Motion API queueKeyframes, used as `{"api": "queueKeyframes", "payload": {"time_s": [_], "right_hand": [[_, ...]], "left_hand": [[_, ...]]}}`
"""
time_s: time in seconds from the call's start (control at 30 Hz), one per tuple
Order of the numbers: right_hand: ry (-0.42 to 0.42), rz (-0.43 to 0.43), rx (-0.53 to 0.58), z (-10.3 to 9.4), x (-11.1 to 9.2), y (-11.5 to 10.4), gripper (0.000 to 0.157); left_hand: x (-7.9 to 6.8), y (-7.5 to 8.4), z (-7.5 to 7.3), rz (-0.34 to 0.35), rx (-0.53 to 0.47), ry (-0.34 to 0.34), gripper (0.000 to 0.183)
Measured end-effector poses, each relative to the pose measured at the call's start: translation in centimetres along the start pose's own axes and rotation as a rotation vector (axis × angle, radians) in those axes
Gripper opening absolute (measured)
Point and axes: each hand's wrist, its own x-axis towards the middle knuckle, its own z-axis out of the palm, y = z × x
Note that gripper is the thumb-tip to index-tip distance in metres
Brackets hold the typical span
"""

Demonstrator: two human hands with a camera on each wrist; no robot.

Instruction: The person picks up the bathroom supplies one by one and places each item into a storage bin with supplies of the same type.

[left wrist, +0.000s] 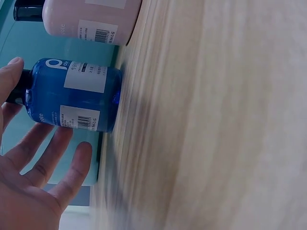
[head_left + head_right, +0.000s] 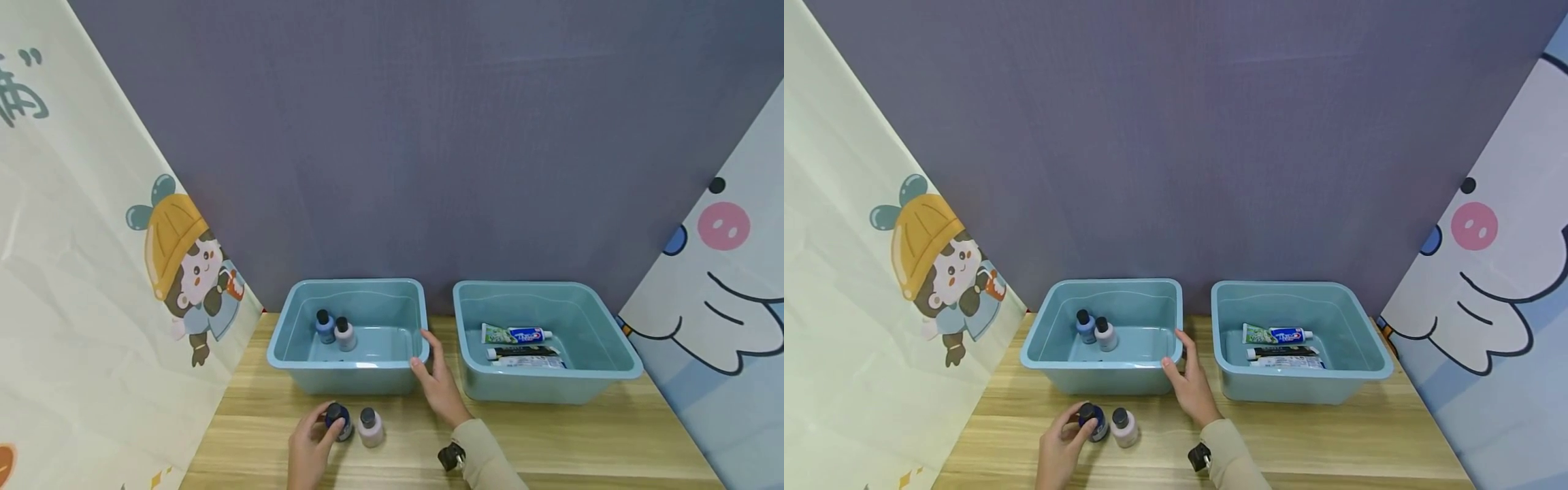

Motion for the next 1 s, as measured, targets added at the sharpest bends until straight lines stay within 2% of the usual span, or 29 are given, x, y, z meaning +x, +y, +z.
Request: {"api": "queueKeyframes", "payload": {"time_s": [0.23, 0.57, 0.8, 1.0], "right_hand": [[-0.004, 0.005, 0.005, -0.11, 0.21, -0.07, 0.061], [-0.003, 0.009, 0.010, -0.15, 0.07, 0.04, 0.066], [-0.005, -0.012, 0.018, -0.11, 0.04, 0.19, 0.065], [-0.003, -0.023, 0.009, -0.08, 0.11, 0.26, 0.065]], "left_hand": [[0.29, -0.11, -0.05, 0.024, -0.052, 0.002, 0.039], [0.02, 0.16, 0.11, 0.020, -0.103, 0.003, 0.036], [0.01, 0.35, 0.00, -0.022, -0.071, -0.025, 0.033], [-0.01, 0.19, -0.02, -0.024, -0.079, -0.014, 0.032]]}}
